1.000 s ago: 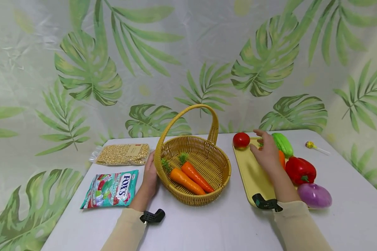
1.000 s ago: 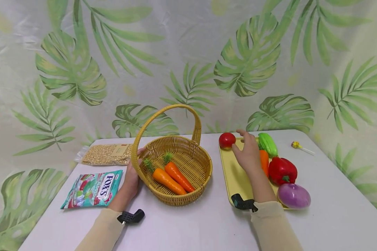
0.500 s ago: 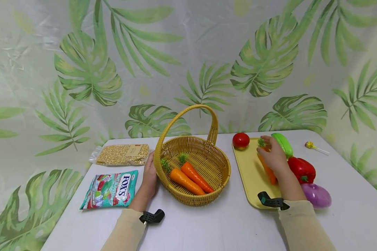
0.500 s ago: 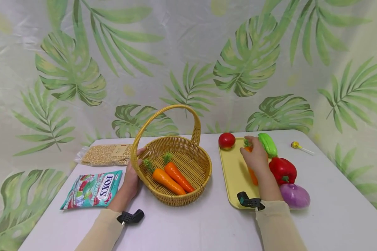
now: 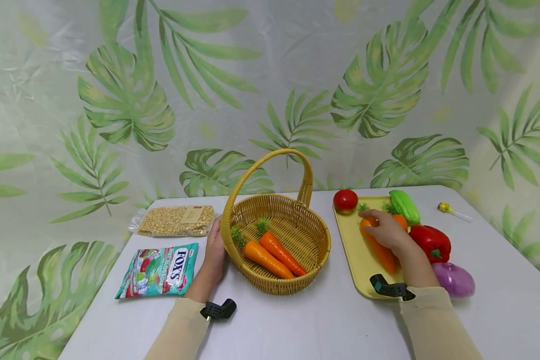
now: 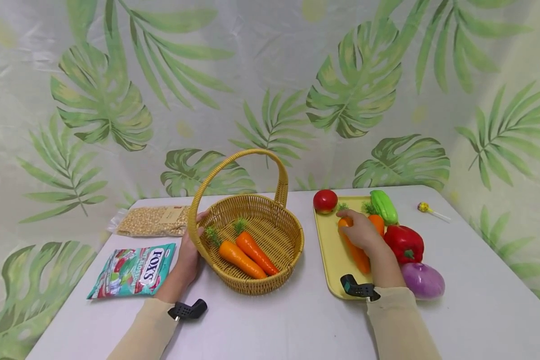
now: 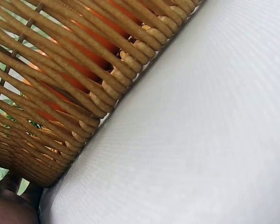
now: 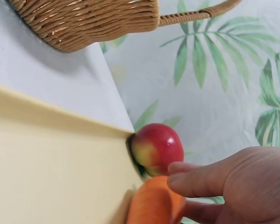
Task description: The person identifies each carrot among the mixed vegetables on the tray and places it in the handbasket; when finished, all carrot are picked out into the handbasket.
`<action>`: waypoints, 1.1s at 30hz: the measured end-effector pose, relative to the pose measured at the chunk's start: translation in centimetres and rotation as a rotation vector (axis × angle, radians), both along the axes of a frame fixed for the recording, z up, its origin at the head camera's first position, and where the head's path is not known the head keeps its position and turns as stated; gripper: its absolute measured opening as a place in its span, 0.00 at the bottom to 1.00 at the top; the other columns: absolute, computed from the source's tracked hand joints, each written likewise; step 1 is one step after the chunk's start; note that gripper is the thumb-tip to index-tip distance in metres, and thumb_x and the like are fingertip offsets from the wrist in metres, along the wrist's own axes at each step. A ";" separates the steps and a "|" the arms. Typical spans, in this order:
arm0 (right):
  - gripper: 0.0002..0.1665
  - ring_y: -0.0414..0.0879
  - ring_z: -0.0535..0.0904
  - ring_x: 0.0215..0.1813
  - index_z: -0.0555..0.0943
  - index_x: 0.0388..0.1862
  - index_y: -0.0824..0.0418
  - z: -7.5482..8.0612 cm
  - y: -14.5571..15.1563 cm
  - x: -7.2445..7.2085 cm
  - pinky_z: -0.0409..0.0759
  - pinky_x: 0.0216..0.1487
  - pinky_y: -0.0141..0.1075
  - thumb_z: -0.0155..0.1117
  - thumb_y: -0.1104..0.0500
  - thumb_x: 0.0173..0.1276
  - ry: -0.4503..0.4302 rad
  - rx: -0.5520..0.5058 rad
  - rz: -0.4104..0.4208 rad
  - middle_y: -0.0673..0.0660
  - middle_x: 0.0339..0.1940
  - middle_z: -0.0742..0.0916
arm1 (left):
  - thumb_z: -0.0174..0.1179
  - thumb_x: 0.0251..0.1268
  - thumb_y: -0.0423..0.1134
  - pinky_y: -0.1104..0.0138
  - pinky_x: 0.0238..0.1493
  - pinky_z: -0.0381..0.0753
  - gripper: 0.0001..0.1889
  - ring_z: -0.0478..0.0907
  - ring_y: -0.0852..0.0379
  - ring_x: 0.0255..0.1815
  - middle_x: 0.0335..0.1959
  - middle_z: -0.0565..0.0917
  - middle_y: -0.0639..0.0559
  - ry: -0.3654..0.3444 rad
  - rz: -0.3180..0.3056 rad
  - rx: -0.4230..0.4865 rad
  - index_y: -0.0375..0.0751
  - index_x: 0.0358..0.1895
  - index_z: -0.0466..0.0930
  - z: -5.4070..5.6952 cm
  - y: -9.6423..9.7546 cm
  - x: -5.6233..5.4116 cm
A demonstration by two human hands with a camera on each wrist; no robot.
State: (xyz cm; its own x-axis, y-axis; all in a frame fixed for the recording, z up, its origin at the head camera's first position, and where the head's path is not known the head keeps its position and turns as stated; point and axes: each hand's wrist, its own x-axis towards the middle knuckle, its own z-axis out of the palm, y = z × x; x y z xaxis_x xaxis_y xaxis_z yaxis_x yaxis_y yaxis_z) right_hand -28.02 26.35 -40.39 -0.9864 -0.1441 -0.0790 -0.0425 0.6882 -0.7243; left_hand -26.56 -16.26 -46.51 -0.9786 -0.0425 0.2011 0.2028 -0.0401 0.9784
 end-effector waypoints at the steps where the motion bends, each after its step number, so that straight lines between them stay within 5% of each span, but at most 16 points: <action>1: 0.28 0.72 0.62 0.70 0.66 0.72 0.67 0.0 0.0 0.0 0.62 0.71 0.65 0.50 0.66 0.74 -0.010 -0.003 0.005 0.76 0.73 0.65 | 0.41 0.81 0.48 0.55 0.78 0.56 0.21 0.61 0.55 0.75 0.71 0.70 0.52 -0.001 0.002 0.001 0.53 0.71 0.67 0.0 0.0 0.0; 8: 0.28 0.66 0.71 0.61 0.68 0.72 0.67 0.0 0.3 0.1 0.79 0.59 0.50 0.54 0.65 0.73 -0.030 -0.018 0.035 0.75 0.69 0.71 | 0.40 0.81 0.48 0.56 0.78 0.55 0.21 0.61 0.57 0.74 0.71 0.70 0.52 -0.006 0.005 -0.008 0.53 0.71 0.68 -0.1 0.0 -0.1; 14: 0.29 0.54 0.76 0.47 0.69 0.71 0.65 -0.1 0.2 0.0 0.80 0.42 0.36 0.59 0.61 0.73 -0.082 -0.062 0.010 0.72 0.60 0.76 | 0.40 0.81 0.48 0.55 0.79 0.54 0.21 0.60 0.59 0.74 0.72 0.69 0.56 -0.006 -0.001 -0.006 0.58 0.71 0.67 -0.2 0.0 -0.1; 24: 0.26 0.53 0.77 0.46 0.68 0.70 0.64 0.5 0.2 0.2 0.80 0.43 0.36 0.56 0.60 0.76 -0.109 -0.085 -0.013 0.76 0.68 0.68 | 0.40 0.81 0.47 0.55 0.79 0.55 0.21 0.60 0.58 0.75 0.72 0.69 0.55 -0.002 0.016 -0.009 0.59 0.71 0.67 -0.2 0.1 -0.2; 33: 0.27 0.60 0.76 0.59 0.68 0.72 0.61 1.5 0.0 0.3 0.85 0.55 0.42 0.56 0.59 0.76 -0.050 -0.141 -0.034 0.73 0.71 0.68 | 0.39 0.81 0.46 0.56 0.79 0.55 0.20 0.60 0.60 0.75 0.70 0.70 0.59 -0.012 0.012 -0.018 0.60 0.71 0.67 0.0 0.1 0.0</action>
State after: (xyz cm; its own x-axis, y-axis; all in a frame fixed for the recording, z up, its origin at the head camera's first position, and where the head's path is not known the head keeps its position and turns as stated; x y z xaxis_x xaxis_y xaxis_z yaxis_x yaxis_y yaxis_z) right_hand -27.73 26.40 -38.93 -0.9862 -0.1240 -0.1094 0.0175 0.5798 -0.8145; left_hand -26.55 -16.15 -46.54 -0.9804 -0.0512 0.1901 0.1913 -0.0201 0.9813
